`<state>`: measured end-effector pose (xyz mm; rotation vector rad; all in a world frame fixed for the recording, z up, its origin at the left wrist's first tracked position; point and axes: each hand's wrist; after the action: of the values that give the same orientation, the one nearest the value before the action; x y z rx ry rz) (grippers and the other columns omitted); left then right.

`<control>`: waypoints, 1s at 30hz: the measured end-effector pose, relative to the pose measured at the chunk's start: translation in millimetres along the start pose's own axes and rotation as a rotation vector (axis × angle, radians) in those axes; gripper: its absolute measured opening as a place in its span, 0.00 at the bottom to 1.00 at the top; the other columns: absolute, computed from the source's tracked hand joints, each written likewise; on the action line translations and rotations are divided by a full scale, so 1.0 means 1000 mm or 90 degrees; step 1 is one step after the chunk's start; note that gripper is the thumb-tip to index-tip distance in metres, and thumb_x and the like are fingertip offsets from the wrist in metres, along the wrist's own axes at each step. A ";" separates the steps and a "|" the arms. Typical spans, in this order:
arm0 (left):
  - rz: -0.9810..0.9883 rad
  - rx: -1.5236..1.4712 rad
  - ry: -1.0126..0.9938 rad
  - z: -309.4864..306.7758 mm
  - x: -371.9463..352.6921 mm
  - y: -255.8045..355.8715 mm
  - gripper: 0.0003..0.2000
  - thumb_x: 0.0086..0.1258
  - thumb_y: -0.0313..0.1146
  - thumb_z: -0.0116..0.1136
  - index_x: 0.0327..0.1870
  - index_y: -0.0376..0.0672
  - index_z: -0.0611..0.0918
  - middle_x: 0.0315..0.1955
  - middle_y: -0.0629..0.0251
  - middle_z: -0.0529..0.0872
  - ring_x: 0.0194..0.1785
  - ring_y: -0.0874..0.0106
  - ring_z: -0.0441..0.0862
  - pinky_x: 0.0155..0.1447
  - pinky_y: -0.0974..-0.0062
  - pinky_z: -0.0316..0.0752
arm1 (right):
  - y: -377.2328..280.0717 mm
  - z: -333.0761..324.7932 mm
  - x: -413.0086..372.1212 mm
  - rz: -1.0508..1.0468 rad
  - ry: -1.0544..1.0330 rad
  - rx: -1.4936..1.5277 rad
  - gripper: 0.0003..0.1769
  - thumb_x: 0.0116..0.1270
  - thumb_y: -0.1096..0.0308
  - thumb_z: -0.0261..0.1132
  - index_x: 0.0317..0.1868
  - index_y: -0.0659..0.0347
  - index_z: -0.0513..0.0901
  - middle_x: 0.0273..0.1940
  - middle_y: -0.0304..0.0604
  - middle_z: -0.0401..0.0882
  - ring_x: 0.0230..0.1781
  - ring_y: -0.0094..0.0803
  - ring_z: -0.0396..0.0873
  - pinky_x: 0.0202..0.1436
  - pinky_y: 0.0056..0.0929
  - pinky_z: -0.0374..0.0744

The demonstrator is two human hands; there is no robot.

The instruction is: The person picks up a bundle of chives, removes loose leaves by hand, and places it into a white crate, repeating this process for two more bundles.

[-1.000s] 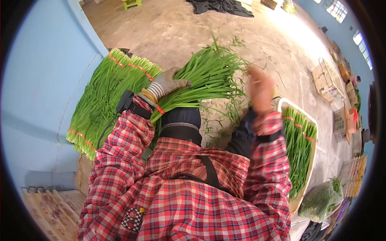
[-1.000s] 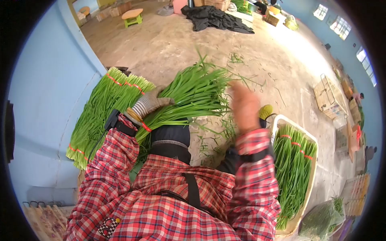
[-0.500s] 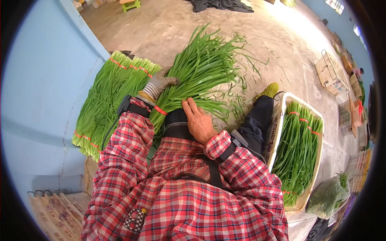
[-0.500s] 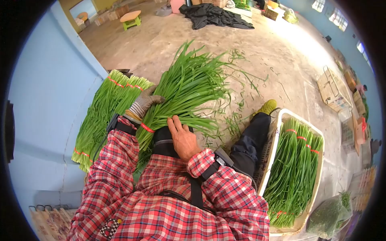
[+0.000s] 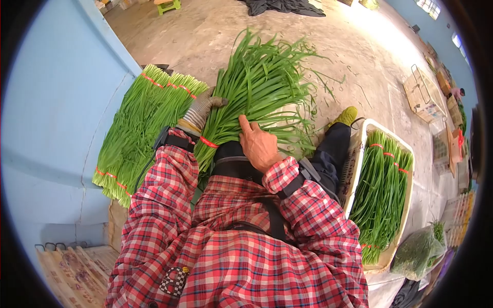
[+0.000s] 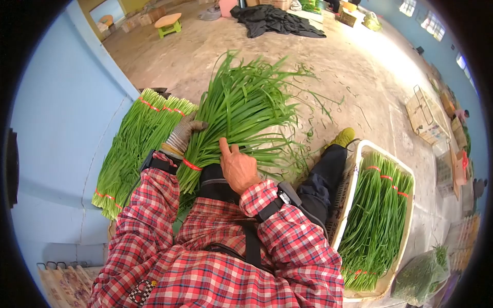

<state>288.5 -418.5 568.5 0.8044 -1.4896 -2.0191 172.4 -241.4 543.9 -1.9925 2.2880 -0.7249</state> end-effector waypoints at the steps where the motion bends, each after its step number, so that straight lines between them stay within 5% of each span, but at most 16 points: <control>1: -0.018 -0.025 -0.003 -0.001 -0.001 -0.001 0.25 0.57 0.24 0.58 0.59 0.35 0.74 0.46 0.59 0.83 0.45 0.69 0.83 0.50 0.72 0.81 | 0.000 0.001 -0.002 0.017 -0.015 0.012 0.27 0.69 0.62 0.55 0.66 0.56 0.64 0.39 0.49 0.75 0.29 0.46 0.81 0.29 0.42 0.79; 7: -0.012 -0.141 -0.023 0.001 -0.003 -0.004 0.24 0.57 0.22 0.56 0.59 0.35 0.73 0.45 0.58 0.84 0.42 0.67 0.84 0.48 0.69 0.82 | 0.004 0.003 -0.002 -0.031 0.103 0.018 0.26 0.67 0.62 0.58 0.65 0.55 0.66 0.40 0.47 0.75 0.36 0.46 0.81 0.35 0.43 0.80; 11: -0.021 -0.145 -0.026 -0.003 -0.003 -0.003 0.24 0.58 0.22 0.55 0.59 0.35 0.73 0.44 0.57 0.84 0.41 0.66 0.85 0.47 0.68 0.83 | 0.005 0.001 -0.004 -0.010 0.066 0.037 0.26 0.67 0.63 0.59 0.64 0.53 0.67 0.41 0.47 0.74 0.38 0.46 0.80 0.35 0.43 0.79; 18: 0.014 -0.112 0.005 -0.001 -0.003 -0.007 0.24 0.56 0.23 0.57 0.58 0.33 0.73 0.42 0.57 0.84 0.41 0.65 0.85 0.46 0.68 0.83 | 0.028 0.006 0.007 0.091 0.138 0.235 0.26 0.69 0.69 0.55 0.67 0.55 0.64 0.25 0.49 0.82 0.26 0.53 0.80 0.33 0.43 0.77; 25: 0.034 -0.042 0.038 0.009 -0.006 -0.003 0.25 0.53 0.23 0.58 0.57 0.32 0.74 0.40 0.59 0.84 0.39 0.70 0.83 0.46 0.74 0.80 | 0.034 0.000 0.033 0.235 0.188 0.365 0.11 0.61 0.60 0.63 0.40 0.56 0.83 0.25 0.48 0.82 0.28 0.48 0.81 0.34 0.41 0.77; 30: 0.051 -0.017 0.056 0.015 -0.007 -0.004 0.25 0.54 0.23 0.57 0.57 0.32 0.74 0.39 0.59 0.84 0.38 0.71 0.83 0.46 0.75 0.80 | 0.032 0.005 0.041 0.294 0.158 0.323 0.11 0.55 0.59 0.69 0.35 0.57 0.85 0.25 0.44 0.83 0.26 0.41 0.81 0.32 0.36 0.76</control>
<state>282.5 -401.9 569.1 0.8006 -1.4197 -1.9164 136.9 -279.1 539.3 -1.1603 2.2436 -1.3754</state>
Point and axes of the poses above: each hand's wrist, its own x-axis towards the middle knuckle, its own z-axis out of the palm, y = z × x
